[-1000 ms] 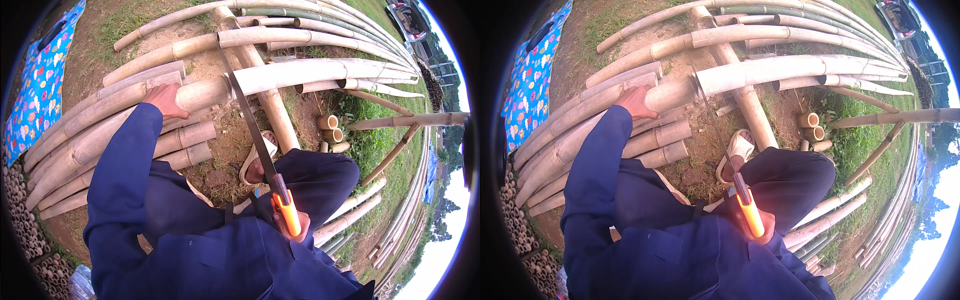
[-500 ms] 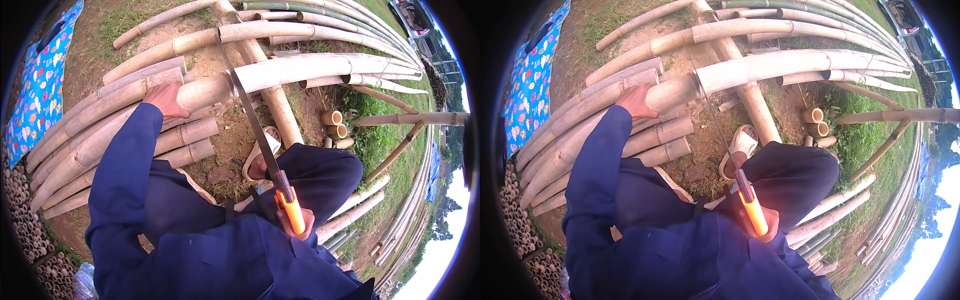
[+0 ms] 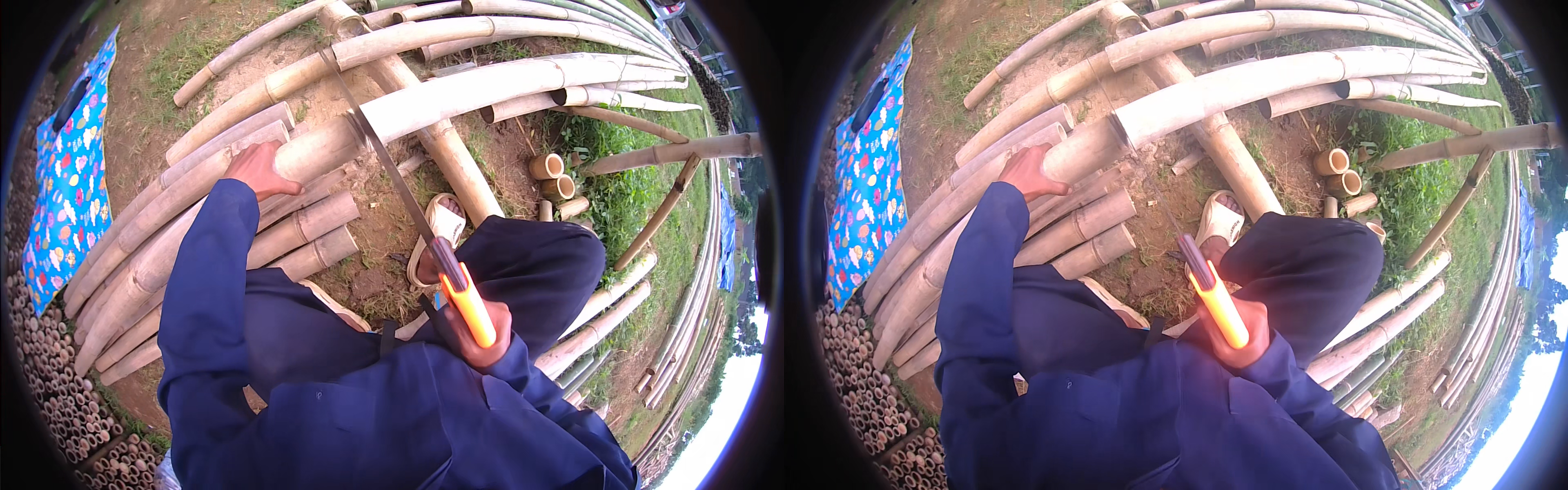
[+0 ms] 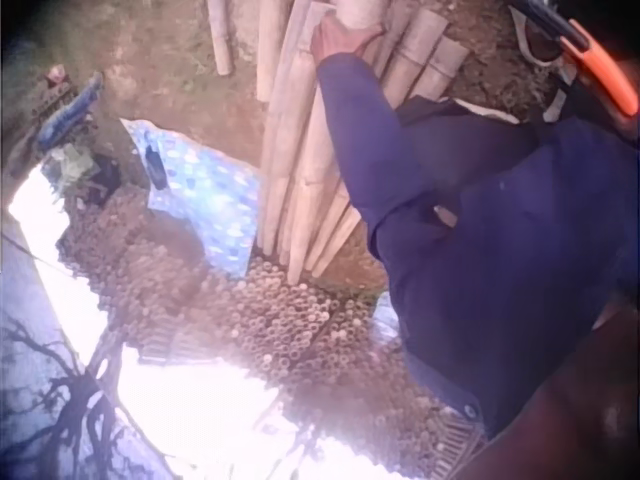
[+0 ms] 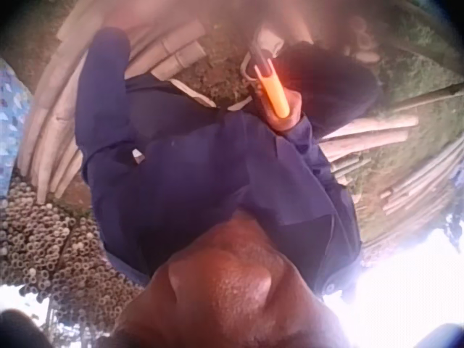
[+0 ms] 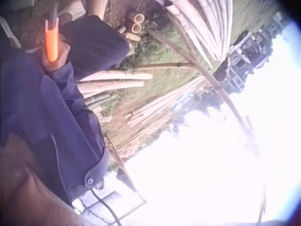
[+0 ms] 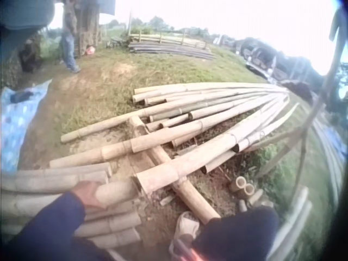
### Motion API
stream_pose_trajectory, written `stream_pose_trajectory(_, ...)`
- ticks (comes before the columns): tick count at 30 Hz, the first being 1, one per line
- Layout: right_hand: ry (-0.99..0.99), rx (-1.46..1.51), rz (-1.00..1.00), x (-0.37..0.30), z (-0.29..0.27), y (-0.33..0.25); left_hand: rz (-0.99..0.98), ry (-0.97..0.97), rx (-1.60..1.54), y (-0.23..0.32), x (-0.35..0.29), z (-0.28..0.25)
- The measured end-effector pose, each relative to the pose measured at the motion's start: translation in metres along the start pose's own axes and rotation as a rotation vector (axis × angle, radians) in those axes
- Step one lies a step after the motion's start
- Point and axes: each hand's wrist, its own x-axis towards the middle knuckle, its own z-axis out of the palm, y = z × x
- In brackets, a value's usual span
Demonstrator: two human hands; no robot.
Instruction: The person selects bamboo poles from a pile, positions them, and uses a hand saw to cut them into shorter sections. The cut pieces are placed on the ground nearby.
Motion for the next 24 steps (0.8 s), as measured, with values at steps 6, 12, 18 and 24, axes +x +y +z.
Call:
stream_pose_trajectory(6, -0.060, 0.092, 0.182, 0.077, 0.042, 0.009, 0.090, 0.079, 0.014, -0.010, -0.002, 0.010)
stream_pose_trajectory(12, -0.044, -0.057, 0.055, -0.021, -0.017, -0.020, 0.008, 0.041, 0.030, -0.001, -0.002, 0.008)
stream_pose_trajectory(18, 0.008, 0.073, 0.056, 0.094, 0.045, 0.006, 0.068, 0.072, 0.008, -0.009, 0.003, 0.008)
stream_pose_trajectory(24, -0.071, -0.172, -0.055, -0.050, -0.026, 0.007, -0.003, 0.031, 0.013, -0.004, -0.006, 0.000)
